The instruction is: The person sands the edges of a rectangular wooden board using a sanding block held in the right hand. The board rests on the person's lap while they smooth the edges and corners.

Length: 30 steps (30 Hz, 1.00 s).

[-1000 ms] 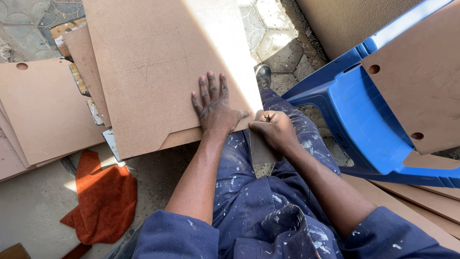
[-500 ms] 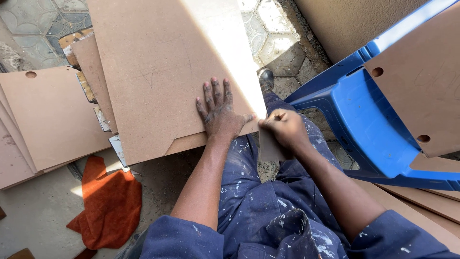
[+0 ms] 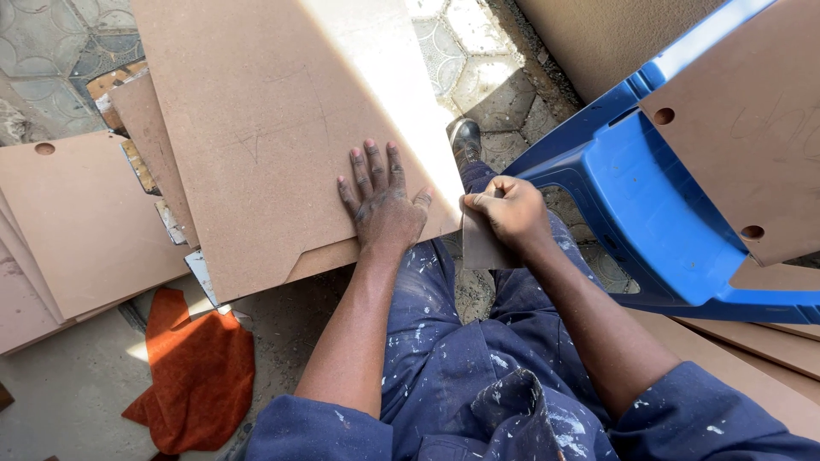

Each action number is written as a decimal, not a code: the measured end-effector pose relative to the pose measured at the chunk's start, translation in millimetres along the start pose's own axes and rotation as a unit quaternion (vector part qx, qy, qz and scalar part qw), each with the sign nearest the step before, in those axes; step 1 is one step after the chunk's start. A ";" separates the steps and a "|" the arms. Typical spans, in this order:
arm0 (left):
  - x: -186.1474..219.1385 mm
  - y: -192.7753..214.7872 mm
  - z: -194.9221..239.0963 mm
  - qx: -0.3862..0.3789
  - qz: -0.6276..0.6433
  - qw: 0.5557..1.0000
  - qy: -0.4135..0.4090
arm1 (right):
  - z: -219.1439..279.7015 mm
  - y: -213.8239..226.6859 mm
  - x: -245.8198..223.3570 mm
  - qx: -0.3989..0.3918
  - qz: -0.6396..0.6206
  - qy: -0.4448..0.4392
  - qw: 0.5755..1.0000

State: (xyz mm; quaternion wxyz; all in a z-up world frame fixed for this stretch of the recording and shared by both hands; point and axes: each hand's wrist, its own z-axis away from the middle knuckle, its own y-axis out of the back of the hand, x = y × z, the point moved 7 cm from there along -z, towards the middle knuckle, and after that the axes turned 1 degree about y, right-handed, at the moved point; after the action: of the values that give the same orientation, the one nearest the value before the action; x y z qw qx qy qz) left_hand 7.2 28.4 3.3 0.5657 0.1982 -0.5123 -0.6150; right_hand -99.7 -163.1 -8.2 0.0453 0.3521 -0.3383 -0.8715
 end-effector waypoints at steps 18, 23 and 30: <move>0.1 -1.3 -1.9 -0.016 -0.011 1.000 -0.005 | 57.0 3.2 -34.7 -0.049 0.150 0.013 0.987; 1.8 2.8 0.3 -0.032 -0.012 0.999 -0.009 | -2.0 33.4 26.8 0.057 0.170 -0.015 0.984; 2.8 5.1 1.5 -0.049 -0.017 0.999 -0.010 | 41.6 -2.4 -22.6 0.004 0.021 0.100 0.995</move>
State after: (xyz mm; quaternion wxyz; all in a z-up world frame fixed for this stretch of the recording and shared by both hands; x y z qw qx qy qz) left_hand 7.7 27.4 9.2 0.5586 0.1727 -0.4840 -0.6511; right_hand -109.2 -130.9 25.3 0.0955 0.4304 -0.3427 -0.8296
